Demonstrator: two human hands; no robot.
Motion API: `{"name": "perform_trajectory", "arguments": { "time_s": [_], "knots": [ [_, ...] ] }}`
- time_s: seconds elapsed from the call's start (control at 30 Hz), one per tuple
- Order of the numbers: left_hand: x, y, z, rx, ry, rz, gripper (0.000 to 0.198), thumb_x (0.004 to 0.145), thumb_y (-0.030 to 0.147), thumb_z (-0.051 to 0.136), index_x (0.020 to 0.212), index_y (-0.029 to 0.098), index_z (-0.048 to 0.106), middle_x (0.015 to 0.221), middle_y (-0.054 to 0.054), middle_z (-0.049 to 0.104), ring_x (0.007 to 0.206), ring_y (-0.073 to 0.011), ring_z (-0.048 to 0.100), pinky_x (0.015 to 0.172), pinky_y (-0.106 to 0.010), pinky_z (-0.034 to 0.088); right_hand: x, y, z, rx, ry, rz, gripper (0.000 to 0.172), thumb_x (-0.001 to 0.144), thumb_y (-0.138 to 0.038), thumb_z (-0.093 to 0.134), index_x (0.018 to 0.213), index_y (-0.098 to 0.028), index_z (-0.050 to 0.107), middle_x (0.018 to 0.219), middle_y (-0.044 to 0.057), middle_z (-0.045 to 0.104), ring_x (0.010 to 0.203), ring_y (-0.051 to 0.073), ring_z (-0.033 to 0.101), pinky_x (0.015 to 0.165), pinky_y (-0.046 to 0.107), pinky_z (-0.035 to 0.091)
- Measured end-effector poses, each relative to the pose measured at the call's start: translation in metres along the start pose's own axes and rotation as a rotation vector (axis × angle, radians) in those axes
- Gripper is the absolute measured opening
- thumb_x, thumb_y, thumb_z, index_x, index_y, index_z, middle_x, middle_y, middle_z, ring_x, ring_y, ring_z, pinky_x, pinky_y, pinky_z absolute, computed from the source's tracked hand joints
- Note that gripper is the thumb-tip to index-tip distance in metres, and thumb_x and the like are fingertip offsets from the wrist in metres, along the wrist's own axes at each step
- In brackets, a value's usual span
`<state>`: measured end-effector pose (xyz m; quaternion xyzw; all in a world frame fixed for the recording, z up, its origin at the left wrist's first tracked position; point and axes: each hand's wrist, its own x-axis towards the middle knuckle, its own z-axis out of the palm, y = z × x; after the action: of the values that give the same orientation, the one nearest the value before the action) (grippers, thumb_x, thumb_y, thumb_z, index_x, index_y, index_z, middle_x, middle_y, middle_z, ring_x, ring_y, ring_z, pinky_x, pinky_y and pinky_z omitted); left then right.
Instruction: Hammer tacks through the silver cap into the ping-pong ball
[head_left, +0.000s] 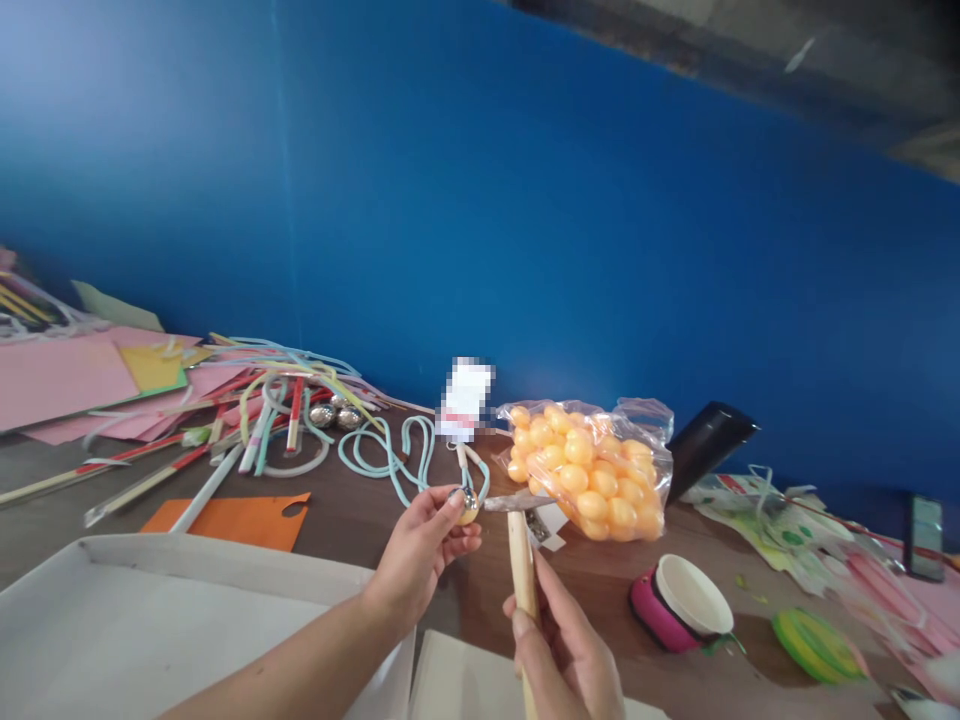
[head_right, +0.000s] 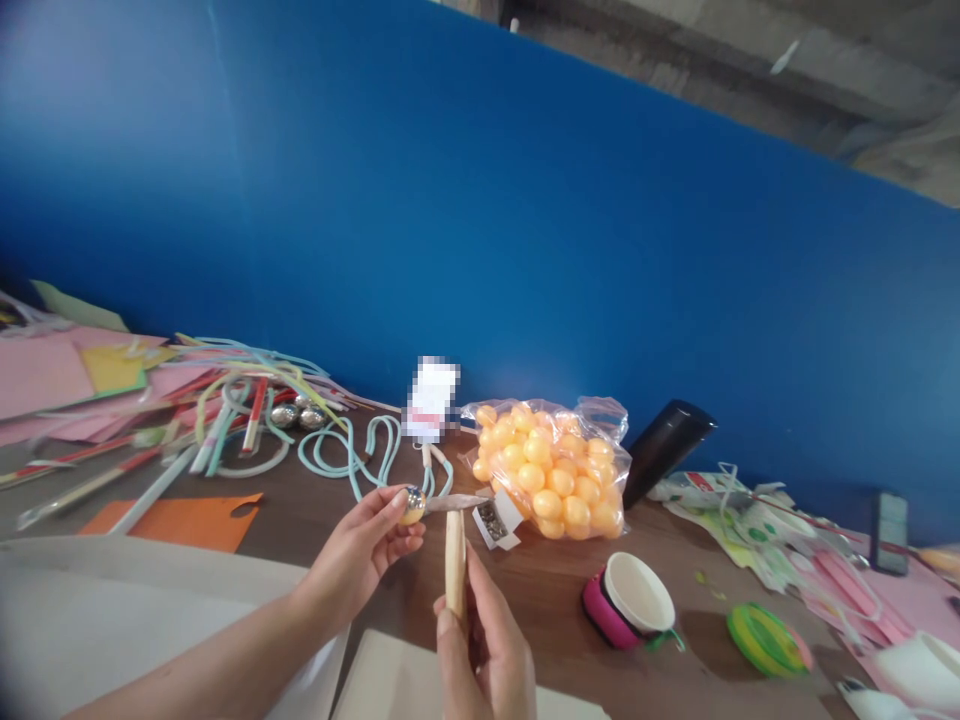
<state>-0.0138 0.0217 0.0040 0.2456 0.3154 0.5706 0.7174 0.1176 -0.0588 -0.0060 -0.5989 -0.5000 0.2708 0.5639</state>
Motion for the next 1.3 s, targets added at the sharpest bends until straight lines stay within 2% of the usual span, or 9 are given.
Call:
{"name": "perform_trajectory", "arguments": {
  "time_s": [0.1, 0.3, 0.37, 0.43, 0.6, 0.77, 0.9, 1.07, 1.3],
  "knots": [
    [0.0006, -0.0007, -0.0007, -0.002, -0.006, 0.003, 0.026, 0.071, 0.031, 0.068, 0.089, 0.015, 0.055, 0.074, -0.001, 0.059, 0.065, -0.0116, 0.061, 0.061, -0.023, 0.051, -0.0003, -0.0006, -0.0004, -0.031, -0.025, -0.002, 0.052, 0.072, -0.042, 0.061, 0.117, -0.016, 0.062, 0.072, 0.006, 0.072, 0.055, 0.019, 0.064, 0.041, 0.021, 0.049],
    [0.0009, -0.0011, -0.0018, -0.007, -0.004, -0.002, 0.026, 0.072, 0.03, 0.067, 0.089, 0.016, 0.055, 0.075, -0.001, 0.06, 0.066, -0.0117, 0.062, 0.062, -0.023, 0.051, -0.0017, -0.0023, 0.0026, -0.016, 0.004, 0.012, 0.051, 0.073, -0.042, 0.061, 0.116, -0.016, 0.062, 0.062, 0.004, 0.07, 0.047, 0.016, 0.06, 0.036, 0.019, 0.046],
    [0.0007, -0.0008, -0.0019, -0.01, -0.008, -0.003, 0.025, 0.072, 0.03, 0.067, 0.089, 0.016, 0.055, 0.074, -0.001, 0.06, 0.066, -0.0114, 0.062, 0.062, -0.022, 0.051, -0.0018, -0.0021, 0.0019, -0.014, -0.015, 0.015, 0.051, 0.072, -0.043, 0.061, 0.116, -0.017, 0.063, 0.064, 0.004, 0.07, 0.045, 0.016, 0.059, 0.036, 0.019, 0.045],
    [0.0005, -0.0007, -0.0026, -0.015, -0.027, -0.005, 0.024, 0.073, 0.031, 0.066, 0.09, 0.016, 0.056, 0.074, -0.001, 0.06, 0.065, -0.0112, 0.062, 0.061, -0.021, 0.051, -0.0014, -0.0011, -0.0005, -0.007, -0.023, 0.037, 0.054, 0.073, -0.045, 0.061, 0.118, -0.016, 0.06, 0.075, 0.006, 0.072, 0.045, 0.015, 0.058, 0.038, 0.02, 0.046],
    [0.001, -0.002, -0.0059, -0.064, -0.073, -0.035, 0.025, 0.073, 0.032, 0.066, 0.089, 0.016, 0.057, 0.072, -0.002, 0.061, 0.065, -0.0112, 0.062, 0.06, -0.02, 0.052, -0.0008, 0.0029, -0.0063, 0.038, 0.04, 0.065, 0.059, 0.075, -0.049, 0.058, 0.123, -0.016, 0.055, 0.108, 0.011, 0.067, 0.058, 0.018, 0.065, 0.04, 0.02, 0.047],
    [0.002, -0.0022, -0.0067, -0.075, -0.076, -0.04, 0.025, 0.072, 0.032, 0.067, 0.088, 0.016, 0.058, 0.072, -0.002, 0.062, 0.064, -0.0109, 0.062, 0.058, -0.02, 0.052, -0.0022, 0.002, -0.0022, 0.034, 0.017, 0.012, 0.052, 0.075, -0.042, 0.059, 0.121, -0.017, 0.057, 0.101, 0.01, 0.07, 0.064, 0.02, 0.067, 0.049, 0.022, 0.053],
    [0.0015, -0.0017, -0.0052, -0.057, -0.075, -0.038, 0.026, 0.07, 0.032, 0.069, 0.087, 0.016, 0.059, 0.07, -0.001, 0.061, 0.063, -0.0111, 0.062, 0.058, -0.02, 0.052, -0.0035, 0.0003, 0.0013, 0.036, -0.029, -0.088, 0.044, 0.075, -0.036, 0.06, 0.116, -0.019, 0.061, 0.11, 0.008, 0.067, 0.078, 0.021, 0.068, 0.064, 0.021, 0.055],
    [-0.0006, -0.0008, -0.0031, -0.015, -0.063, -0.026, 0.026, 0.072, 0.032, 0.067, 0.091, 0.016, 0.059, 0.074, 0.0, 0.059, 0.066, -0.0112, 0.062, 0.06, -0.02, 0.051, -0.0044, 0.0043, -0.0002, -0.044, 0.01, -0.116, 0.048, 0.077, -0.037, 0.059, 0.12, -0.016, 0.058, 0.103, 0.011, 0.07, 0.075, 0.022, 0.069, 0.054, 0.02, 0.055],
    [-0.0005, -0.0003, -0.0019, 0.001, -0.044, -0.012, 0.028, 0.069, 0.033, 0.069, 0.089, 0.016, 0.058, 0.074, 0.0, 0.059, 0.065, -0.0115, 0.062, 0.06, -0.022, 0.051, -0.0031, 0.0057, 0.0032, -0.019, 0.012, -0.165, 0.043, 0.077, -0.033, 0.058, 0.117, -0.018, 0.06, 0.115, 0.01, 0.065, 0.092, 0.024, 0.065, 0.074, 0.025, 0.055]
  ]
}}
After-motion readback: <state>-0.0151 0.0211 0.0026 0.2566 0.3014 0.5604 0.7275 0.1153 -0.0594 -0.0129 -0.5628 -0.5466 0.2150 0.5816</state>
